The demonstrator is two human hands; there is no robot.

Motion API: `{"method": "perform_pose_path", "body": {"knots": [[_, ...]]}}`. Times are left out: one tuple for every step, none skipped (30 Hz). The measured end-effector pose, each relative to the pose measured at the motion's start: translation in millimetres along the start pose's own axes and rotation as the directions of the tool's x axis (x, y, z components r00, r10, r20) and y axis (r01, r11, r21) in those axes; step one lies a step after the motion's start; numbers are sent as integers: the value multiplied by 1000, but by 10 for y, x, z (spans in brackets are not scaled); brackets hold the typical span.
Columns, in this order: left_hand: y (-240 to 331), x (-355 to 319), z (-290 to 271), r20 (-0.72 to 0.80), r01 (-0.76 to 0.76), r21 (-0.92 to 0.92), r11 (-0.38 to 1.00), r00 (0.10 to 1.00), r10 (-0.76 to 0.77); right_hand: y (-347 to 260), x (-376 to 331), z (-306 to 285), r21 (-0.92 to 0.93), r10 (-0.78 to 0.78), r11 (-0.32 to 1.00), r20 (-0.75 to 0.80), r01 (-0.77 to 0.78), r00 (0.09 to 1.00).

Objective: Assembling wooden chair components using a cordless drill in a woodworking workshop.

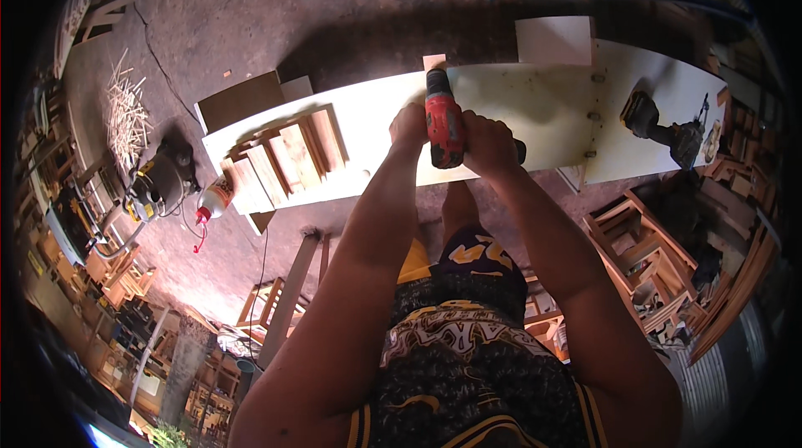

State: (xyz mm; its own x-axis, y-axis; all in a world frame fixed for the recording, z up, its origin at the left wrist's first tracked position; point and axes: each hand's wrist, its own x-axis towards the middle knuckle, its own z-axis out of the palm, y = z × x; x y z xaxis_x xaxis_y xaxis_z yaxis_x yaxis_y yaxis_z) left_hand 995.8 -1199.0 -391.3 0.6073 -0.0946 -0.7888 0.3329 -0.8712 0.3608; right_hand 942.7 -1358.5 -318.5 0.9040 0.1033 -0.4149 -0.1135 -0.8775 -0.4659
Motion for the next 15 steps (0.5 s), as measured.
{"method": "perform_pose_path", "body": {"knots": [[5, -2, -5, 0, 1, 1, 1000, 1000, -1, 2, -3, 7, 2, 0, 1000, 0, 0, 1000], [25, -4, -22, 10, 10, -5, 1000, 1000, -10, 6, 5, 12, -12, 1, 1000, 3, -1, 1000], [47, -11, -32, 20, 19, -11, 1000, 1000, -19, 9, 2, 18, -26, 2, 1000, 6, -1, 1000], [74, -22, -34, 20, 18, -9, 1000, 1000, -18, 17, -13, 19, -25, 3, 1000, 4, -3, 1000], [82, -39, -26, -15, 46, -69, 997, 999, -47, 9, -34, 11, -31, -9, 999, -4, 9, 1000], [89, -59, -18, -48, 70, -130, 989, 996, -77, -1, -54, 9, -37, -21, 999, -12, 20, 1000], [84, -59, -26, -48, 71, -128, 989, 996, -78, -11, -68, 20, -36, -21, 999, -12, 20, 1000], [67, -30, -46, -16, 83, -96, 992, 996, -85, -15, -73, 31, -12, -38, 999, -29, 38, 999], [59, -8, -55, 16, 94, -64, 993, 996, -93, -12, -86, 36, 10, -55, 998, -47, 55, 997], [60, 4, -46, 16, 93, -63, 994, 996, -92, -4, -111, 35, 11, -54, 998, -48, 55, 997], [74, 7, -51, 23, 74, -24, 997, 997, -74, -6, -137, 37, 21, -32, 999, -38, 33, 999], [92, 3, -49, 32, 54, 15, 998, 998, -54, -4, -168, 35, 30, -9, 1000, -27, 9, 1000], [119, -6, -36, 34, 50, 18, 999, 998, -51, 13, -234, 15, 31, -5, 1000, -31, 6, 1000], [141, -44, -61, 39, 50, 59, 997, 998, -53, -41, -319, -80, 101, 7, 995, -36, -3, 999], [172, -81, -79, 47, 47, 102, 994, 997, -53, -77, -422, -155, 171, 23, 985, -41, -16, 999]]}}
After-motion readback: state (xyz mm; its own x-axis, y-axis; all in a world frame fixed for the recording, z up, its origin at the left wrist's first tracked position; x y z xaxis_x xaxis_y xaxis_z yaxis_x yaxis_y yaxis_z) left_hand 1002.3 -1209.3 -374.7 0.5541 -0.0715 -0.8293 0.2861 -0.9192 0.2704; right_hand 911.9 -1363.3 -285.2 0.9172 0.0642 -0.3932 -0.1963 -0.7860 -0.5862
